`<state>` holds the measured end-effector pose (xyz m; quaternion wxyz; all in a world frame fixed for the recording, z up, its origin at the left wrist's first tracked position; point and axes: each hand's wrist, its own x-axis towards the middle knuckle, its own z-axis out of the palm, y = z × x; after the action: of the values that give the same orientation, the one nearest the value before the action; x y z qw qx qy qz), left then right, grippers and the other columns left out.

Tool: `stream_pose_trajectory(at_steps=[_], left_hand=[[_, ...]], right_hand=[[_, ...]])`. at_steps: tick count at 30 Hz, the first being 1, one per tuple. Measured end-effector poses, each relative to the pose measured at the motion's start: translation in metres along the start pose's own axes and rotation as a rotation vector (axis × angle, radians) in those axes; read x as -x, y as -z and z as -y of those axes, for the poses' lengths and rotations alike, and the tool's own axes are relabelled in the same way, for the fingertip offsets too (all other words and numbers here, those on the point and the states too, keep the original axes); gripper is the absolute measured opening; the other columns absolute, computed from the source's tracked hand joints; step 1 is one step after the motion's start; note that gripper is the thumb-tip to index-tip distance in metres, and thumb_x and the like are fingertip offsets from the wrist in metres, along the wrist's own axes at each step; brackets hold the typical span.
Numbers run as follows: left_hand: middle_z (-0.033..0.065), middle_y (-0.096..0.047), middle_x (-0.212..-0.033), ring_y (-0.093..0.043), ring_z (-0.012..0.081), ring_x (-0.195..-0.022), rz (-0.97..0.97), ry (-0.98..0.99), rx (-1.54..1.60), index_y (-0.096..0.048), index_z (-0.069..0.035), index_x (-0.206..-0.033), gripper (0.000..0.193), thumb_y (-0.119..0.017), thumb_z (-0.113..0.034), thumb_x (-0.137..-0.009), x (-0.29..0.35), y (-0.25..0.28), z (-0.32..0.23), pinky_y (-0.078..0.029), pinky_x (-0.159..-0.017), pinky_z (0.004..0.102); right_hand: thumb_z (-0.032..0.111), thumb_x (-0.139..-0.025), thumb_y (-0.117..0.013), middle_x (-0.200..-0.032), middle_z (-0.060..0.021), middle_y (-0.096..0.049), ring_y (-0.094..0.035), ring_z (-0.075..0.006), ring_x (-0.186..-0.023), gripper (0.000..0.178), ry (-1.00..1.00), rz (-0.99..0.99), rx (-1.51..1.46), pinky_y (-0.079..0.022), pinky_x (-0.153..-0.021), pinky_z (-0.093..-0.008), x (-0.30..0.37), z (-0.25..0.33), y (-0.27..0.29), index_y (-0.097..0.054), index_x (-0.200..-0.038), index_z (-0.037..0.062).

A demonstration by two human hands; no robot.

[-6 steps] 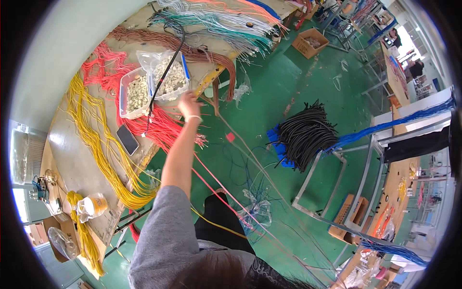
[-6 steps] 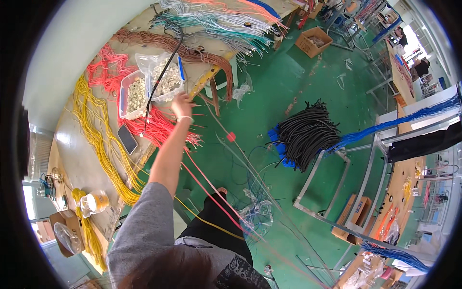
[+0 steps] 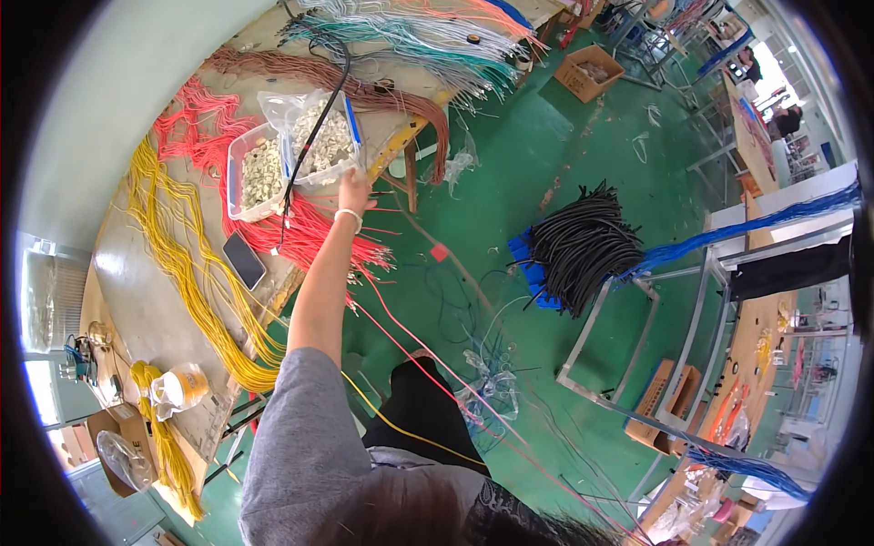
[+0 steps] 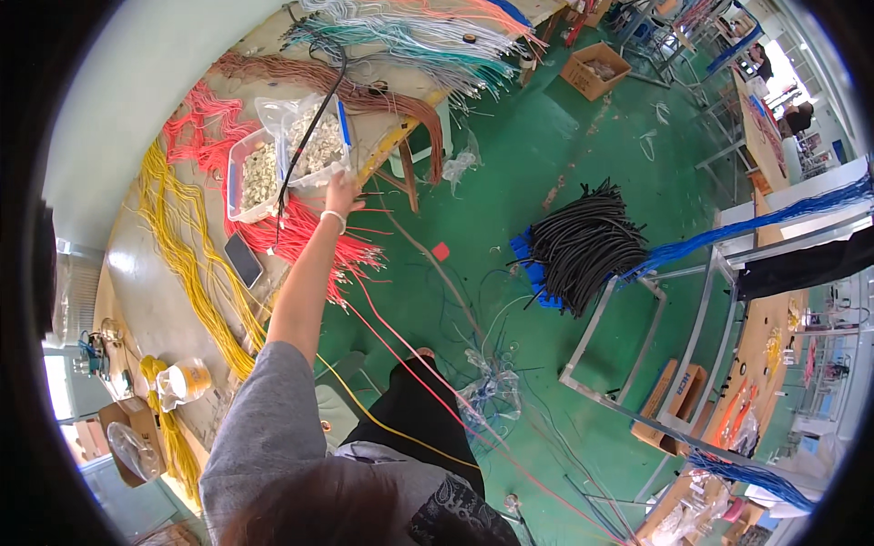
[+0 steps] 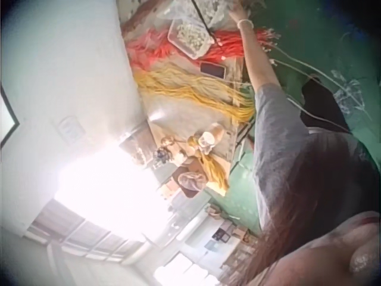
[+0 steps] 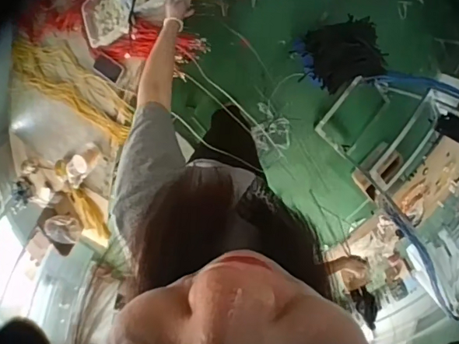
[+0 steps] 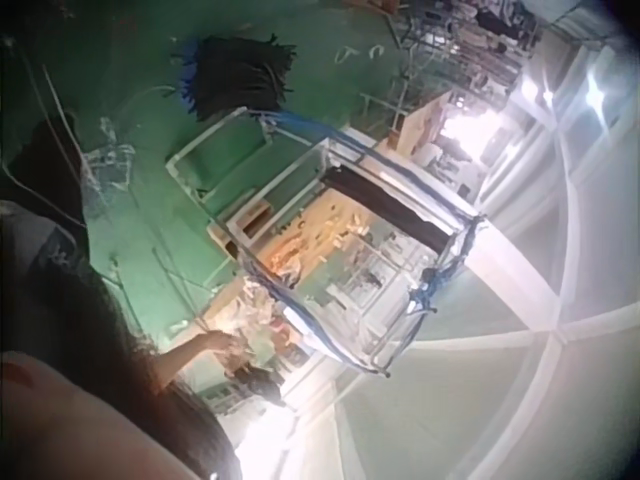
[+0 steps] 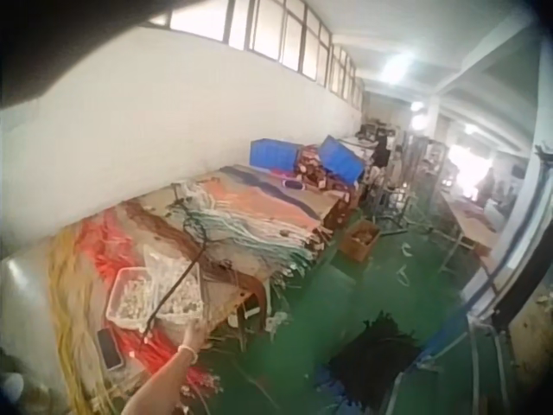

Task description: Sorting and connecting various colored wires to small electronic components at a manual assembly station.

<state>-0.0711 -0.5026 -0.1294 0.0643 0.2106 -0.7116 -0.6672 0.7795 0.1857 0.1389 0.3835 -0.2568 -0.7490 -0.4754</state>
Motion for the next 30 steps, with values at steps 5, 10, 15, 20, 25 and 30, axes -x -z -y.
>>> stream_pose_trajectory(at_steps=[5,10,15,20,25,30], left_hand=[[0.0182,-0.065,-0.088,-0.063,0.0373,-0.086,-0.041,-0.13,-0.367,-0.039,-0.003,-0.128,0.045,-0.052,-0.014,-0.086,0.052,-0.022,0.035,-0.048,-0.081,0.0426],[0.0194,-0.061,-0.109,-0.058,0.0364,-0.101,0.541,-0.541,-0.448,-0.058,-0.001,-0.108,0.024,-0.047,-0.016,-0.093,0.215,0.019,-0.014,-0.047,-0.087,0.0402],[0.0097,-0.054,-0.125,-0.048,0.0257,-0.12,1.269,-0.819,-0.635,-0.052,-0.01,-0.125,0.042,-0.053,-0.036,-0.091,0.394,0.108,-0.035,-0.034,-0.102,0.0429],[0.0085,-0.037,-0.143,-0.033,0.0236,-0.135,1.189,-0.915,-1.138,-0.038,-0.023,-0.139,0.066,-0.066,-0.032,-0.08,0.441,0.161,0.045,-0.026,-0.109,0.0444],[0.0114,-0.066,-0.079,-0.064,0.0272,-0.071,1.39,-0.768,-1.08,-0.068,-0.012,-0.072,0.026,-0.057,-0.031,-0.086,0.542,0.009,0.159,-0.05,-0.055,0.0431],[0.0178,-0.061,-0.113,-0.057,0.0287,-0.104,2.509,-0.555,-0.097,-0.055,-0.006,-0.12,0.041,-0.05,-0.033,-0.09,0.819,-0.129,0.114,-0.044,-0.087,0.0402]], right_hand=[[0.024,-0.086,-0.052,-0.132,-0.0206,-0.046,-0.044,-0.0383,-0.122,0.057,-0.28,0.358,0.125,-0.038,-0.1,-0.0459,-0.025,-0.15,0.038,-0.04,-0.136,-0.0007],[0.03,-0.085,-0.06,-0.14,-0.0158,-0.041,-0.036,-0.0393,-0.13,0.071,-0.92,0.885,-0.01,-0.031,-0.106,-0.0499,-0.125,-0.021,0.085,-0.028,-0.146,0.0113],[0.029,-0.087,-0.057,-0.134,-0.014,-0.043,-0.039,-0.0344,-0.121,0.064,-0.893,0.992,-0.273,-0.034,-0.098,-0.0463,-0.183,-0.002,0.056,-0.031,-0.142,0.0104],[0.028,-0.089,-0.055,-0.128,-0.0122,-0.046,-0.042,-0.0296,-0.112,0.056,-0.92,1.096,-0.568,-0.037,-0.09,-0.0427,-0.171,-0.005,0.018,-0.035,-0.138,0.0095],[0.027,-0.091,-0.052,-0.122,-0.0105,-0.048,-0.045,-0.0247,-0.103,0.049,-0.969,1.103,-0.832,-0.04,-0.082,-0.0391,-0.166,-0.028,0.004,-0.038,-0.134,0.0086],[0.026,-0.093,-0.05,-0.116,-0.0087,-0.051,-0.048,-0.0198,-0.094,0.042,-1.019,1.114,-1.071,-0.043,-0.074,-0.0355,-0.151,-0.046,-0.013,-0.042,-0.13,0.0077]])
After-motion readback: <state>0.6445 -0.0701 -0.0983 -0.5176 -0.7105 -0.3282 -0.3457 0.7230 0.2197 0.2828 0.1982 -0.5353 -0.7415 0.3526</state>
